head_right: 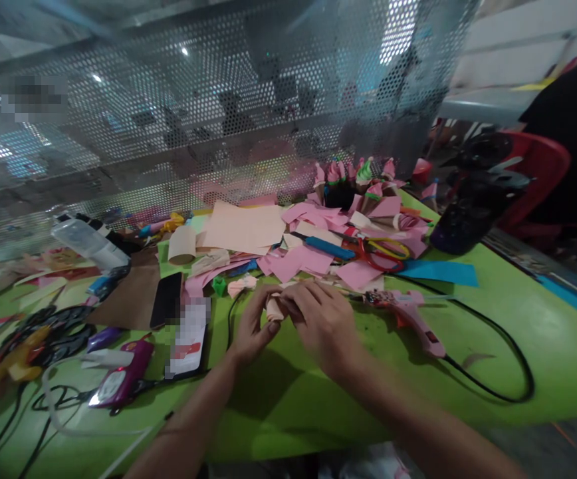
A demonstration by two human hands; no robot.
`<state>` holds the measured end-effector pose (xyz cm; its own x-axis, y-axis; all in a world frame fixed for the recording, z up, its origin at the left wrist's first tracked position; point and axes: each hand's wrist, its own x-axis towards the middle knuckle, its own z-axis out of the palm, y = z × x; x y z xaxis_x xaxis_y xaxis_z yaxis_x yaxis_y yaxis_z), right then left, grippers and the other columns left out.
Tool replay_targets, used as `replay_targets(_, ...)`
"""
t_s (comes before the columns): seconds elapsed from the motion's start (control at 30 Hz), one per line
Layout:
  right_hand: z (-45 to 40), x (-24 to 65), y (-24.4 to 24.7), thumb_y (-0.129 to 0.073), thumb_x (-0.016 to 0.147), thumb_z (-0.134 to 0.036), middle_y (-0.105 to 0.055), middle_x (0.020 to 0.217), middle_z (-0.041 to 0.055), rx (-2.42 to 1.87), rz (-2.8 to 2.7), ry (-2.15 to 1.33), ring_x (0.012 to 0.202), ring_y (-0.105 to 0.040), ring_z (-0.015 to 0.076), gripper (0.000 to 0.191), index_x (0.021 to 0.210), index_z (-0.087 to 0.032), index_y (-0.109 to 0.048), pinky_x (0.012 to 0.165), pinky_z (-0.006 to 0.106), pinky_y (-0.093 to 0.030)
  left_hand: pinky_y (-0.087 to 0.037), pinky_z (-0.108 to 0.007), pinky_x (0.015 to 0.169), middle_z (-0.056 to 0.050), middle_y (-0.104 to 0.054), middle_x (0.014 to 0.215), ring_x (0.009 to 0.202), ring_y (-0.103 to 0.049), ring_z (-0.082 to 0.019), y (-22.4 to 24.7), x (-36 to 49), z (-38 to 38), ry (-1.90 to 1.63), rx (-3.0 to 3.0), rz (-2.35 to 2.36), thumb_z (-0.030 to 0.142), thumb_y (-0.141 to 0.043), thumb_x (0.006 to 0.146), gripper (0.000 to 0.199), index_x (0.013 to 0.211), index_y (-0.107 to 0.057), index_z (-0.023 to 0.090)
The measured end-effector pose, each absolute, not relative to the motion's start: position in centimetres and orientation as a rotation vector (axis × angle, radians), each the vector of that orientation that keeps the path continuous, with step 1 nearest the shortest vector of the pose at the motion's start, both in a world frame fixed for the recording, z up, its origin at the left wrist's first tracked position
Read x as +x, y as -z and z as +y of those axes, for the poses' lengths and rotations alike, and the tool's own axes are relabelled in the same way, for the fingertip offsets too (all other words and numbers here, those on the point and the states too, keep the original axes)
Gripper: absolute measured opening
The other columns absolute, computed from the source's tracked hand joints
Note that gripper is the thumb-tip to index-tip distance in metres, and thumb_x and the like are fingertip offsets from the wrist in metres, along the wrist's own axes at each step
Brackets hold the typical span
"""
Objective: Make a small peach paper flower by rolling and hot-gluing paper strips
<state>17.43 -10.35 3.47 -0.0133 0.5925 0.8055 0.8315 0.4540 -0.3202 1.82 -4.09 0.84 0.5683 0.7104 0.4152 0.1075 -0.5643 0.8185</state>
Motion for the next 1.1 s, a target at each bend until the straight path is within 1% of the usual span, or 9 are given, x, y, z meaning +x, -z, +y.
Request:
replay_targets(0.17,-10.37,17.53,-3.41,-0.059,0.093,-0.013,-0.074,0.085,0.0023,-1.192,-1.741,0.335,0.079,-0.068,0.0179,0.009,0.096,-0.021,-0.062,0.080,0.033,-0.051,-0.046,-0.038,0.087,-0.009,-0.061,0.107,0.098,-0.057,-0.025,-0.83,1.97,-4.14,-1.000,2.053,0.682,0.072,-0.048,0.082,0.061,0.115,-0.056,0.021)
replay_targets(0.3,-10.43,17.48,-3.56,-0.058,0.094,-0.013,-0.076,0.091,0.0034,-1.148,-1.748,0.366,0.083,-0.070,0.0179,0.014,0.104,-0.021,-0.063,0.085,0.033,-0.052,-0.047,-0.038,0.088,-0.009,-0.062,0.108,0.098,-0.058,-0.025,-0.87,1.86,-4.22,-1.005,2.083,0.688,0.068,-0.049,0.084,0.058,0.114,-0.056,0.020)
replay_targets(0.37,-10.40,17.48,-3.58,-0.059,0.094,-0.014,-0.076,0.089,0.0032,-1.151,-1.727,0.346,0.082,-0.070,0.0178,0.011,0.101,-0.021,-0.064,0.083,0.033,-0.052,-0.047,-0.038,0.088,-0.009,-0.062,0.108,0.097,-0.059,-0.025,-0.85,1.77,-4.23,-1.005,2.098,0.697,0.068,-0.049,0.084,0.058,0.115,-0.056,0.020)
replay_targets(0.43,-10.35,17.54,-3.55,-0.059,0.093,-0.015,-0.075,0.086,0.0032,-1.169,-1.713,0.293,0.079,-0.069,0.0178,0.008,0.095,-0.021,-0.065,0.078,0.031,-0.053,-0.047,-0.038,0.088,-0.008,-0.061,0.108,0.097,-0.058,-0.024,-0.82,1.71,-4.20,-1.005,2.100,0.705,0.069,-0.049,0.083,0.059,0.116,-0.056,0.020)
replay_targets(0.5,-10.28,17.64,-3.50,-0.060,0.093,-0.016,-0.075,0.085,0.0034,-1.194,-1.710,0.221,0.078,-0.069,0.0179,0.008,0.092,-0.022,-0.066,0.072,0.030,-0.053,-0.047,-0.037,0.087,-0.008,-0.061,0.107,0.096,-0.058,-0.024,-0.80,1.69,-4.14,-0.999,2.094,0.707,0.070,-0.048,0.083,0.060,0.116,-0.056,0.020)
replay_targets(0.57,-10.24,17.72,-3.44,-0.059,0.093,-0.017,-0.074,0.085,0.0032,-1.210,-1.708,0.169,0.078,-0.068,0.0180,0.010,0.091,-0.022,-0.067,0.070,0.030,-0.053,-0.047,-0.036,0.086,-0.008,-0.061,0.107,0.095,-0.057,-0.024,-0.80,1.70,-4.10,-0.989,2.088,0.712,0.071,-0.048,0.082,0.061,0.115,-0.056,0.021)
replay_targets(0.9,-10.40,17.93,-3.66,-0.054,0.094,-0.013,-0.073,0.089,0.0077,-1.213,-1.863,0.298,0.081,-0.066,0.0210,0.015,0.095,-0.018,-0.068,0.076,0.034,-0.051,-0.043,-0.036,0.084,-0.008,-0.060,0.102,0.093,-0.055,-0.024,-1.33,1.95,-4.39,-0.971,2.125,0.685,0.071,-0.047,0.083,0.060,0.111,-0.056,0.019)
replay_targets(1.0,-10.42,18.02,-3.84,-0.051,0.095,-0.014,-0.073,0.090,0.0084,-1.249,-1.892,0.293,0.080,-0.065,0.0215,0.017,0.093,-0.018,-0.067,0.075,0.036,-0.050,-0.043,-0.037,0.084,-0.008,-0.060,0.101,0.092,-0.055,-0.024,-1.33,2.04,-4.37,-0.982,2.150,0.681,0.072,-0.047,0.083,0.060,0.110,-0.056,0.019)
replay_targets(1.1,-10.44,18.06,-3.88,-0.053,0.094,-0.015,-0.072,0.089,0.0083,-1.275,-1.910,0.278,0.082,-0.065,0.0227,0.014,0.092,-0.019,-0.067,0.075,0.036,-0.050,-0.043,-0.038,0.085,-0.009,-0.060,0.101,0.093,-0.054,-0.024,-1.21,2.14,-4.34,-0.974,2.185,0.693,0.073,-0.047,0.082,0.061,0.110,-0.057,0.019)
